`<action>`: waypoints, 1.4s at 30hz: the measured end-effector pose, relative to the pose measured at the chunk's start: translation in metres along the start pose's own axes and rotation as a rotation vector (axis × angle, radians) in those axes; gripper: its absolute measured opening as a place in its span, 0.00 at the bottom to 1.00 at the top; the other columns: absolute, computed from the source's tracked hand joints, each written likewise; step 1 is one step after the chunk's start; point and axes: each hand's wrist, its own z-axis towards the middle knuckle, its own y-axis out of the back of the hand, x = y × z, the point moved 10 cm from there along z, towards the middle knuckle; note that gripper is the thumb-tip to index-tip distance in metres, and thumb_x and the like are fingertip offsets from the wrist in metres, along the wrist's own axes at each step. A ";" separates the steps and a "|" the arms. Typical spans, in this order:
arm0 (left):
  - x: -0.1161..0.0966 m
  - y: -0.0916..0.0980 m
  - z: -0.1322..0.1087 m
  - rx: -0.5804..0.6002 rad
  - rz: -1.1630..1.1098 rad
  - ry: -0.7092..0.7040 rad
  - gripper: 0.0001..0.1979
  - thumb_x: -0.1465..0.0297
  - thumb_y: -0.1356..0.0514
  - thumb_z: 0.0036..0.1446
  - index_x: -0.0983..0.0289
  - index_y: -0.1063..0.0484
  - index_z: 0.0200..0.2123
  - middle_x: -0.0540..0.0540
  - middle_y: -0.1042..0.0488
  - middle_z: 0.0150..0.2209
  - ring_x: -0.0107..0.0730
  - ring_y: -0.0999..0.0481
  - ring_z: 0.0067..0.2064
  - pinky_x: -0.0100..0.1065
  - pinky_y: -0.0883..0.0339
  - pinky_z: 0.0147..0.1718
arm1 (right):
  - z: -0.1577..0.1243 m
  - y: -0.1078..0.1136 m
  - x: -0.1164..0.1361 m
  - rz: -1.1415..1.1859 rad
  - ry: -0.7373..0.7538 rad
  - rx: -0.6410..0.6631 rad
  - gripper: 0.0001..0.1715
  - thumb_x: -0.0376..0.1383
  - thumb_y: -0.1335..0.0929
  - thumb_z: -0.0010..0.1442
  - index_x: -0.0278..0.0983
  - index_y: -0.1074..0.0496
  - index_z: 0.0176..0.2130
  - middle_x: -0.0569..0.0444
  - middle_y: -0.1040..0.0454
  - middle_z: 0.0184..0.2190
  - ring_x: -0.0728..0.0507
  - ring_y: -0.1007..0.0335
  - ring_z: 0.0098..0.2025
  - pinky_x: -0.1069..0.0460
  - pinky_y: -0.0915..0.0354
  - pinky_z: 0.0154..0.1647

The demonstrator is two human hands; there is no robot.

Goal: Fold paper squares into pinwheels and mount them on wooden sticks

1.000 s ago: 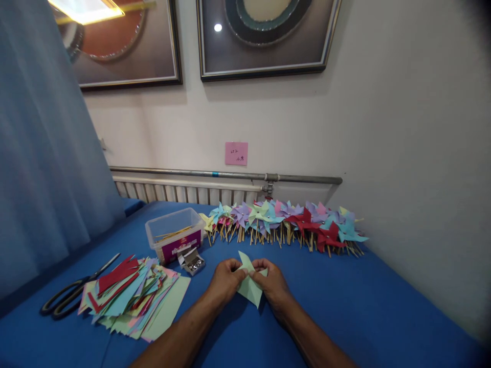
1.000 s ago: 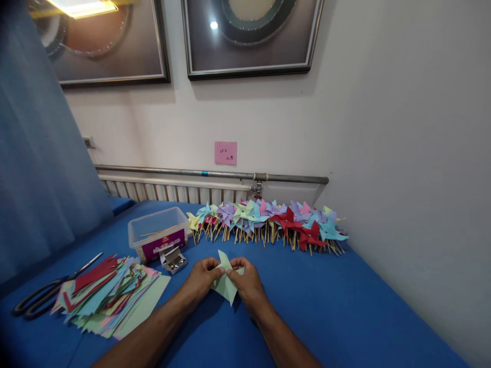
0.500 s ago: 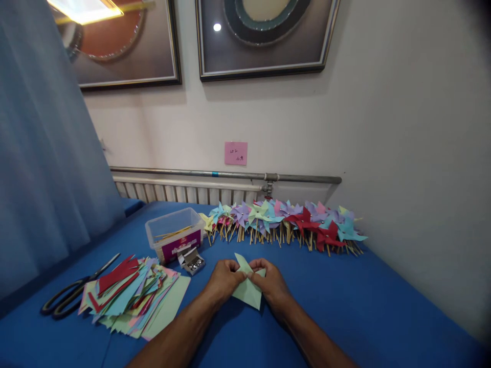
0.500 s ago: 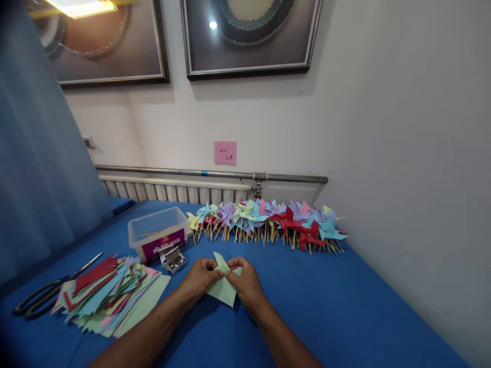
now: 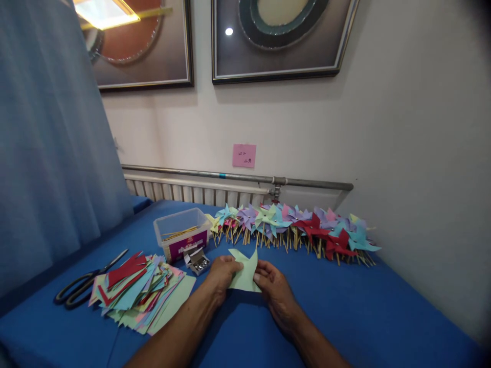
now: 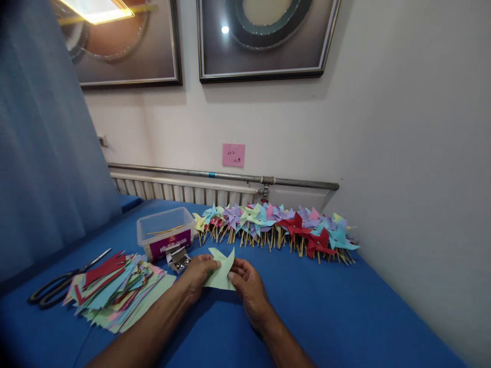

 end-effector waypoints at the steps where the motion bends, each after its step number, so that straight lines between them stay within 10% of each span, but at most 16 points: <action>1: 0.000 0.000 0.000 -0.009 0.026 -0.004 0.10 0.72 0.32 0.37 0.64 0.32 0.22 0.51 0.29 0.18 0.28 0.34 0.19 0.30 0.42 0.20 | 0.001 0.003 -0.001 -0.033 0.019 -0.007 0.33 0.43 0.21 0.47 0.38 0.28 0.51 0.46 0.19 0.43 0.39 0.21 0.39 0.45 0.29 0.43; 6: 0.001 0.001 -0.002 -0.053 0.052 -0.018 0.10 0.73 0.32 0.36 0.64 0.33 0.21 0.50 0.31 0.17 0.26 0.35 0.19 0.29 0.42 0.20 | -0.002 0.009 0.012 -0.268 0.143 -0.066 0.44 0.44 0.25 0.55 0.46 0.41 0.65 0.47 0.23 0.50 0.46 0.25 0.33 0.48 0.30 0.37; 11: 0.002 0.003 -0.002 -0.057 0.057 -0.008 0.10 0.71 0.33 0.36 0.63 0.32 0.22 0.50 0.30 0.18 0.27 0.34 0.19 0.30 0.41 0.21 | -0.009 0.001 0.023 -0.447 0.183 -0.054 0.21 0.46 0.28 0.58 0.41 0.29 0.49 0.50 0.23 0.43 0.46 0.27 0.32 0.51 0.32 0.35; 18: 0.007 -0.002 -0.002 -0.037 0.102 -0.007 0.10 0.73 0.34 0.36 0.63 0.34 0.20 0.47 0.34 0.16 0.25 0.38 0.18 0.29 0.46 0.20 | -0.004 0.013 0.022 -0.553 0.189 -0.139 0.17 0.49 0.29 0.58 0.39 0.31 0.30 0.59 0.32 0.24 0.47 0.36 0.26 0.53 0.39 0.28; 42: 0.006 -0.008 -0.006 -0.031 0.135 -0.023 0.14 0.72 0.31 0.36 0.62 0.36 0.18 0.44 0.38 0.14 0.22 0.43 0.17 0.28 0.51 0.19 | -0.007 0.022 0.024 -0.722 0.128 -0.371 0.10 0.43 0.33 0.50 0.41 0.34 0.23 0.61 0.32 0.18 0.46 0.38 0.22 0.52 0.41 0.26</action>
